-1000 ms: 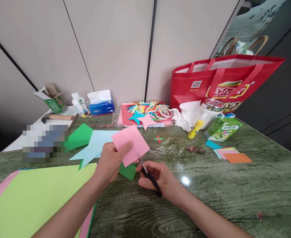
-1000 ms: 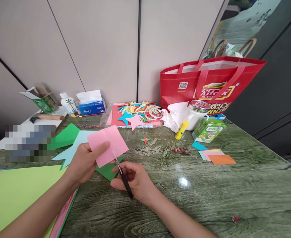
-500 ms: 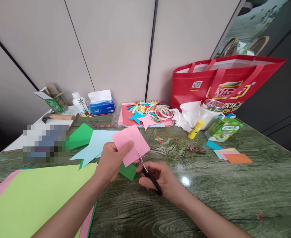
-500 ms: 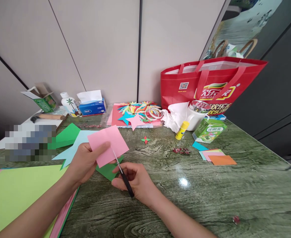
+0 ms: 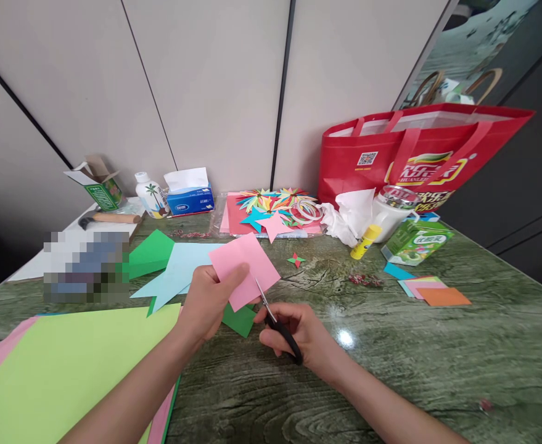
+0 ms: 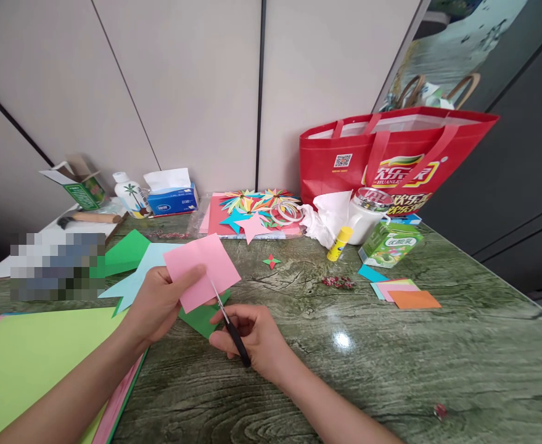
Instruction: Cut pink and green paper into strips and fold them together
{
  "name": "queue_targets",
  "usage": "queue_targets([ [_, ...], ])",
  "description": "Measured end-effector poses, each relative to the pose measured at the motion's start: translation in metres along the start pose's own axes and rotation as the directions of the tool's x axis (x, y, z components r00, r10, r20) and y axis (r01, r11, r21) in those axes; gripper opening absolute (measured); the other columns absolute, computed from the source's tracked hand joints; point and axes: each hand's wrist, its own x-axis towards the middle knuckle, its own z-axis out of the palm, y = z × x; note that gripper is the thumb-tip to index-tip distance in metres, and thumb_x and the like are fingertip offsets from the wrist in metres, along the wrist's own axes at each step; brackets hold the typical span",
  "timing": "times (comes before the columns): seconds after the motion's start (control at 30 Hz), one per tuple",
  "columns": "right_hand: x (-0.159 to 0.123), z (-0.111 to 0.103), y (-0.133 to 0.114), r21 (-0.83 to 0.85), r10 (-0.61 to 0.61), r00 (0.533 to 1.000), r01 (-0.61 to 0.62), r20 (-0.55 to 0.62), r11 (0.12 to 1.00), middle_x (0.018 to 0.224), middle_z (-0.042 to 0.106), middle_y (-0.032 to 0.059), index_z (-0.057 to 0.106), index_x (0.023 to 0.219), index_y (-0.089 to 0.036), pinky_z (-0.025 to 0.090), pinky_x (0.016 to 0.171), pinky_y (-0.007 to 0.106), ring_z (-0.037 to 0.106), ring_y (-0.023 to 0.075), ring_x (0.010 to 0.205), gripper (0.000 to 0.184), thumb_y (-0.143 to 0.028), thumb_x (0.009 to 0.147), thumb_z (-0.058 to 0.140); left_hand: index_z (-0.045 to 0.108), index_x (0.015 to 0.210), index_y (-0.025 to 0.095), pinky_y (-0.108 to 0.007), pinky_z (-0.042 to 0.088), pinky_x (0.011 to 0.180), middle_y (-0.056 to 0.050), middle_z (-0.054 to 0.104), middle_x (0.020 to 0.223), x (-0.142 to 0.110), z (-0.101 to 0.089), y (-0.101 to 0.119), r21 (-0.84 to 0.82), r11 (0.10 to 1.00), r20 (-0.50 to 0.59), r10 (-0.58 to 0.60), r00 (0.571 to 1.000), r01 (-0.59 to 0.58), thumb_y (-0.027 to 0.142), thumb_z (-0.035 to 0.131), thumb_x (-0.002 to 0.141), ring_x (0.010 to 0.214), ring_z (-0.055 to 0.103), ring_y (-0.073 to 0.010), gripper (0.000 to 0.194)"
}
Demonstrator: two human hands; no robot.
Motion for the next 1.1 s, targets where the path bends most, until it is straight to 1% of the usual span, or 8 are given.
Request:
queue_targets([
  [0.4,0.0005,-0.0006,0.0036,-0.007,-0.011,1.0,0.011,-0.006,1.0,0.05,0.044,-0.0055,0.06,0.078,-0.012,0.029,0.04,0.018,0.038,0.0044,0.039,0.023,-0.03,0.065,0.066,0.064,0.059,0.011,-0.021,0.047,0.044,-0.004,0.066,0.051,0.0003,0.0015,0.0006,0.014,1.0,0.011,0.0,1.0,0.0,0.028,0.065,0.068,0.045,0.06,-0.0141,0.019],
  [0.7,0.0009,-0.001,0.0052,-0.004,0.003,1.0,-0.003,-0.006,1.0,0.05,0.043,-0.0054,0.059,0.077,-0.011,0.027,0.038,0.018,0.038,0.0042,0.037,0.025,-0.032,0.065,0.066,0.065,0.059,0.011,-0.022,0.047,0.044,-0.003,0.066,0.052,-0.0005,0.0019,0.0025,0.004,1.0,-0.004,-0.017,1.0,0.017,0.027,0.066,0.066,0.044,0.059,-0.0144,0.017],
  [0.87,0.0006,-0.0003,0.0044,-0.01,0.032,0.999,-0.032,-0.017,0.999,0.049,0.042,-0.006,0.059,0.076,-0.012,0.025,0.038,0.018,0.037,0.0041,0.036,0.026,-0.034,0.065,0.066,0.064,0.059,0.01,-0.024,0.047,0.045,-0.004,0.066,0.053,0.0001,0.0018,0.0022,0.003,0.999,-0.004,-0.033,0.999,0.033,0.028,0.066,0.066,0.046,0.059,-0.0154,0.019],
  [0.97,0.0012,-0.0001,0.0052,-0.007,0.038,0.999,-0.038,-0.016,0.999,0.051,0.043,-0.0058,0.059,0.077,-0.012,0.027,0.04,0.018,0.037,0.0043,0.039,0.027,-0.034,0.064,0.068,0.064,0.059,0.011,-0.023,0.045,0.045,-0.004,0.065,0.052,0.001,0.0022,0.0004,0.018,0.999,-0.002,-0.031,1.0,0.031,0.029,0.066,0.065,0.045,0.058,-0.0146,0.02],
  [1.1,0.0024,-0.0011,0.0065,0.034,0.013,1.0,-0.013,0.007,0.999,0.056,0.044,-0.0059,0.058,0.08,-0.013,0.029,0.046,0.018,0.036,0.0045,0.047,0.027,-0.029,0.062,0.071,0.063,0.056,0.011,-0.02,0.041,0.043,-0.003,0.063,0.05,0.0013,0.0032,-0.0035,0.047,0.999,0.012,-0.023,1.0,0.023,0.029,0.066,0.066,0.045,0.054,-0.0115,0.021],
])
